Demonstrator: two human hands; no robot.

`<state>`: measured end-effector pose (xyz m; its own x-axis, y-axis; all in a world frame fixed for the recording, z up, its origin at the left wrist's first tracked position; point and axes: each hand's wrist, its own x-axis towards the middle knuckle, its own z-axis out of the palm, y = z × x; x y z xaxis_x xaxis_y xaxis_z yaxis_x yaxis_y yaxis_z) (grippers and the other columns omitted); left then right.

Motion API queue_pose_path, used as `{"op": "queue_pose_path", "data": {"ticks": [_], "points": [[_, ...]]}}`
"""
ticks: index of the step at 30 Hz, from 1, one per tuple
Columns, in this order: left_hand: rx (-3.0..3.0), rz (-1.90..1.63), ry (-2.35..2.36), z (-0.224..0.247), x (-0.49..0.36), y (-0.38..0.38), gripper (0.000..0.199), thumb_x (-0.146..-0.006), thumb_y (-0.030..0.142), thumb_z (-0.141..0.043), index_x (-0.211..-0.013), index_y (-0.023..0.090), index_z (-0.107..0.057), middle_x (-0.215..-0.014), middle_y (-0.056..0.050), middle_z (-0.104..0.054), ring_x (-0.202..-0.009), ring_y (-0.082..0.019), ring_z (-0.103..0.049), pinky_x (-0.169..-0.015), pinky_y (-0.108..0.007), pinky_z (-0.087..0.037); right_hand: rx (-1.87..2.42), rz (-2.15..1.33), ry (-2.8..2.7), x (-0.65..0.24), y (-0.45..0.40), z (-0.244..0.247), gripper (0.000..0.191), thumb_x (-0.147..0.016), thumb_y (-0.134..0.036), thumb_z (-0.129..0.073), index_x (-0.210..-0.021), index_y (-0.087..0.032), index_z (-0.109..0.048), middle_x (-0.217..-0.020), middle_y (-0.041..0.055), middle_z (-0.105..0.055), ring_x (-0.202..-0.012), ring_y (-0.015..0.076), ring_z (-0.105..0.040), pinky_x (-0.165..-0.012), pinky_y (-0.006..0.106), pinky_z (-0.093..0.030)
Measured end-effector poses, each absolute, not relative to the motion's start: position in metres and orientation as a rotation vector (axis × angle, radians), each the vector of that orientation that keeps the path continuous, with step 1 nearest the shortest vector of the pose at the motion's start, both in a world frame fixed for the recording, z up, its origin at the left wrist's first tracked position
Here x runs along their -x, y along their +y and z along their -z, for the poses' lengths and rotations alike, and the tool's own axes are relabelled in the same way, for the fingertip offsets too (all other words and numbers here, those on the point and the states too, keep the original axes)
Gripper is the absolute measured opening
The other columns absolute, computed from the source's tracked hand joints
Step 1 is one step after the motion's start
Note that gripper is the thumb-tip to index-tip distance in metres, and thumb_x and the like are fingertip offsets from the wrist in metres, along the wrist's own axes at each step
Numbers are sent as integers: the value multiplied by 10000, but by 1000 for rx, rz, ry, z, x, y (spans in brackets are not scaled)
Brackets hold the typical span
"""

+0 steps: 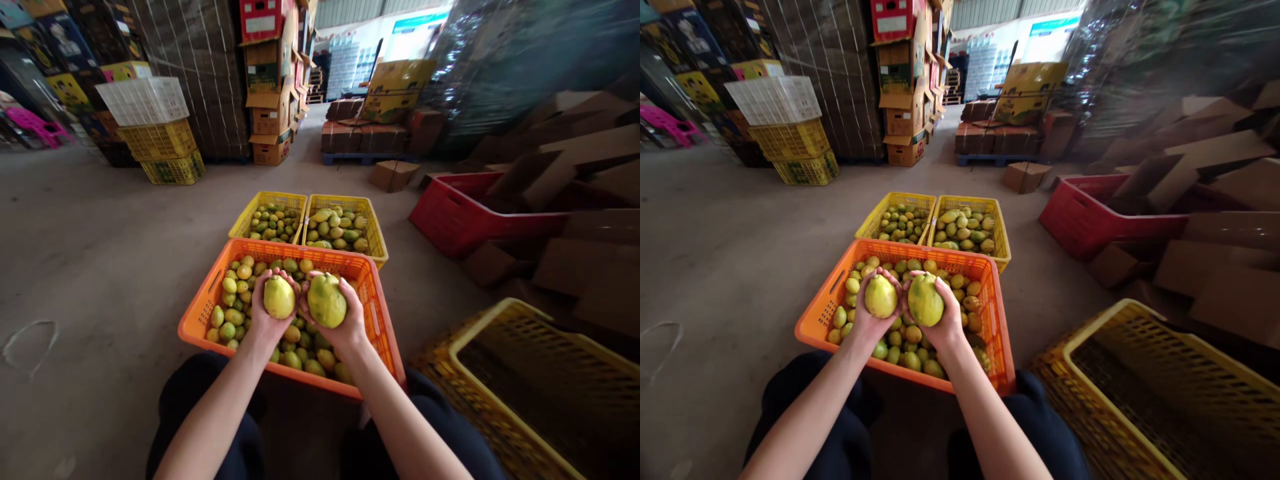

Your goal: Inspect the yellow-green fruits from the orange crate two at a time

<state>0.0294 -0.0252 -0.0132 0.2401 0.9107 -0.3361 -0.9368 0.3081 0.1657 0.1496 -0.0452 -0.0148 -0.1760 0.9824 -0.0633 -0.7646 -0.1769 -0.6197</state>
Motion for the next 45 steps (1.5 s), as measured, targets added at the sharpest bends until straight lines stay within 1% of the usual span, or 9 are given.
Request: {"op": "queue_pose_path", "data": {"ticks": [5, 11, 15, 20, 28, 34, 38, 41, 45], "points": [[-65, -1180, 419, 7, -22, -29, 248, -814, 221, -523, -578, 177, -583, -566, 10, -590, -531, -108, -568, -520, -229, -477, 456, -1726, -678, -151, -50, 15, 442, -608, -559, -551, -830, -183, -623, -608, 24, -594, -437, 136, -486, -321, 211, -299], [-183, -1081, 560, -8, -18, -32, 395, -824, 225, -453, -439, 158, -514, -451, -19, -508, -446, -131, -515, -511, -282, -473, 467, -1720, -657, -151, -50, 24, 476, -626, -643, -551, -745, -183, -583, -650, 54, -600, -603, 197, -580, -372, 236, -394], [-75, -1081, 564, -7, -19, -30, 312, -807, 202, -447, -517, 148, -549, -513, -23, -551, -488, -135, -557, -491, -254, -470, 465, -1744, -637, -152, -47, 24, 464, -682, -632, -549, -711, -173, -612, -655, 50, -621, -517, 164, -563, -327, 214, -354], [82, -1241, 668, 9, -21, -22, 77, -766, 226, -549, -762, 157, -584, -739, -29, -632, -671, -162, -628, -601, -274, -530, 636, -1799, -415, -150, -39, 21, 472, -753, -620, -518, -770, -163, -635, -626, 53, -653, -516, 181, -606, -321, 210, -349], [182, -1188, 789, 25, -26, -13, 144, -765, 293, -605, -773, 162, -547, -688, -23, -596, -634, -151, -599, -593, -269, -509, 939, -1663, -29, -145, -36, 23, 218, -764, -422, -600, -802, -208, -609, -608, -15, -664, -504, 152, -603, -424, 247, -466], [159, -1175, 879, 22, -27, -15, 174, -855, 265, -453, -863, 171, -600, -714, -14, -633, -594, -137, -591, -567, -261, -486, 1043, -1642, 20, -149, -35, 22, 185, -720, -393, -622, -796, -227, -599, -577, -21, -653, -496, 169, -600, -419, 276, -476], [105, -1241, 926, 23, -26, -14, 146, -821, 341, -536, -831, 199, -567, -703, 1, -605, -601, -149, -583, -548, -272, -490, 1070, -1640, -3, -149, -34, 26, 174, -779, -387, -535, -775, -222, -588, -570, -11, -656, -474, 165, -599, -432, 286, -488], [77, -1261, 952, 24, -25, -12, 174, -770, 355, -610, -785, 197, -537, -669, 10, -575, -567, -130, -554, -511, -239, -467, 1086, -1614, -40, -146, -34, 25, 147, -742, -359, -612, -795, -223, -593, -577, -26, -651, -467, 151, -584, -417, 263, -475], [146, -1174, 899, 23, -24, -12, 198, -817, 349, -545, -751, 163, -534, -627, -9, -552, -542, -117, -529, -472, -205, -445, 1093, -1630, -32, -145, -35, 21, 172, -687, -345, -674, -778, -219, -599, -577, -27, -644, -464, 149, -570, -380, 245, -447]]}}
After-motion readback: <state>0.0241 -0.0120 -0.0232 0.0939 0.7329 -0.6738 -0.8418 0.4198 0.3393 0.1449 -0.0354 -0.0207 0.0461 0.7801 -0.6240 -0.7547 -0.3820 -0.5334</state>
